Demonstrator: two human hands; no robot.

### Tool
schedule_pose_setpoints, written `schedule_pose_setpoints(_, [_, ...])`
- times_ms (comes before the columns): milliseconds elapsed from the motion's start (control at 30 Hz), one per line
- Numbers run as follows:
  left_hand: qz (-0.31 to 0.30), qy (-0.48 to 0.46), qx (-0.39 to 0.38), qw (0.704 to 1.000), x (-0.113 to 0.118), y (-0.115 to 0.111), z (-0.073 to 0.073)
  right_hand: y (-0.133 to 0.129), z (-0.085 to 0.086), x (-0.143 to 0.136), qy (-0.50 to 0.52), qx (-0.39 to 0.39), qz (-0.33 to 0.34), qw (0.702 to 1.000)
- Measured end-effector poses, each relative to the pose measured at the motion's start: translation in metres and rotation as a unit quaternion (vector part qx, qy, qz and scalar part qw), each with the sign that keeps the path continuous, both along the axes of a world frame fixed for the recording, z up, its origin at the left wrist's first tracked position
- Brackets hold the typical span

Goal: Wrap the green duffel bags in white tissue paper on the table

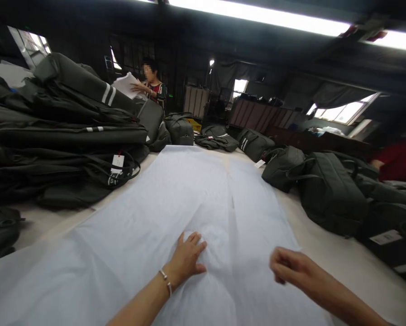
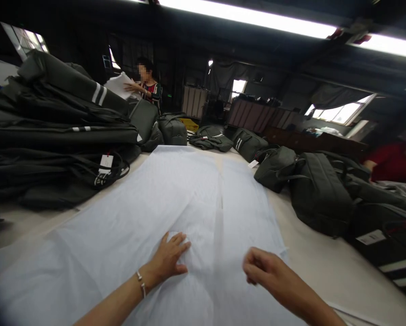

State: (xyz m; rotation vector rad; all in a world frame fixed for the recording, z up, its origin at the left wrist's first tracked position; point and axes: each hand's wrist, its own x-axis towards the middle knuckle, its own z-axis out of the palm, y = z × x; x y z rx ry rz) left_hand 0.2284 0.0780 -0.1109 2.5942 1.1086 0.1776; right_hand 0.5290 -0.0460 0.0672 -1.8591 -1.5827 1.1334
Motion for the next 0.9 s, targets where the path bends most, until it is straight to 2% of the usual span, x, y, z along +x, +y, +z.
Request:
schedule_pose_setpoints(33, [0.0,-0.003,-0.002,1.0,0.0,0.0,-0.002,0.037,0.003,-0.018,0.017,-0.017,0.049,0.999])
schedule_pose_setpoints(67, [0.001,-0.004,-0.006,1.0,0.001,0.001,-0.004,0.074,0.002,-0.035,0.02,-0.03,0.068,0.997])
schedule_pose_setpoints(167, [0.006,-0.008,-0.03,0.999,0.004,0.003,-0.011,0.173,-0.019,-0.069,-0.031,-0.058,0.033,0.997])
schedule_pose_setpoints(233, [0.006,-0.009,-0.055,0.998,0.006,0.003,-0.017,0.219,-0.043,-0.075,-0.068,-0.078,0.011,0.995])
schedule_pose_setpoints(333, [0.01,-0.015,-0.074,0.997,0.008,0.003,-0.023,0.258,-0.08,-0.075,-0.113,-0.113,-0.006,0.987])
schedule_pose_setpoints(433, [0.014,-0.022,-0.08,0.996,0.008,0.002,-0.025,0.274,-0.11,-0.075,-0.174,-0.154,-0.017,0.972])
schedule_pose_setpoints(500, [0.01,-0.023,-0.083,0.996,0.008,0.002,-0.024,0.279,-0.123,-0.076,-0.222,-0.179,-0.019,0.958])
schedule_pose_setpoints(567, [0.007,-0.02,-0.083,0.996,0.007,0.001,-0.022,0.281,-0.126,-0.074,-0.269,-0.18,-0.023,0.946])
schedule_pose_setpoints(633, [0.005,-0.013,-0.084,0.996,0.007,0.001,-0.02,0.279,-0.118,-0.069,-0.317,-0.157,-0.034,0.935])
schedule_pose_setpoints(767, [0.004,-0.006,-0.093,0.996,0.006,0.002,-0.021,0.255,-0.098,-0.062,-0.387,-0.066,-0.067,0.917])
schedule_pose_setpoints(833, [0.002,-0.008,-0.095,0.995,0.005,0.002,-0.021,0.232,-0.106,-0.066,-0.402,0.023,-0.058,0.914])
schedule_pose_setpoints(900, [0.001,-0.008,-0.096,0.995,0.004,0.002,-0.019,0.209,-0.129,-0.074,-0.402,0.129,-0.01,0.906])
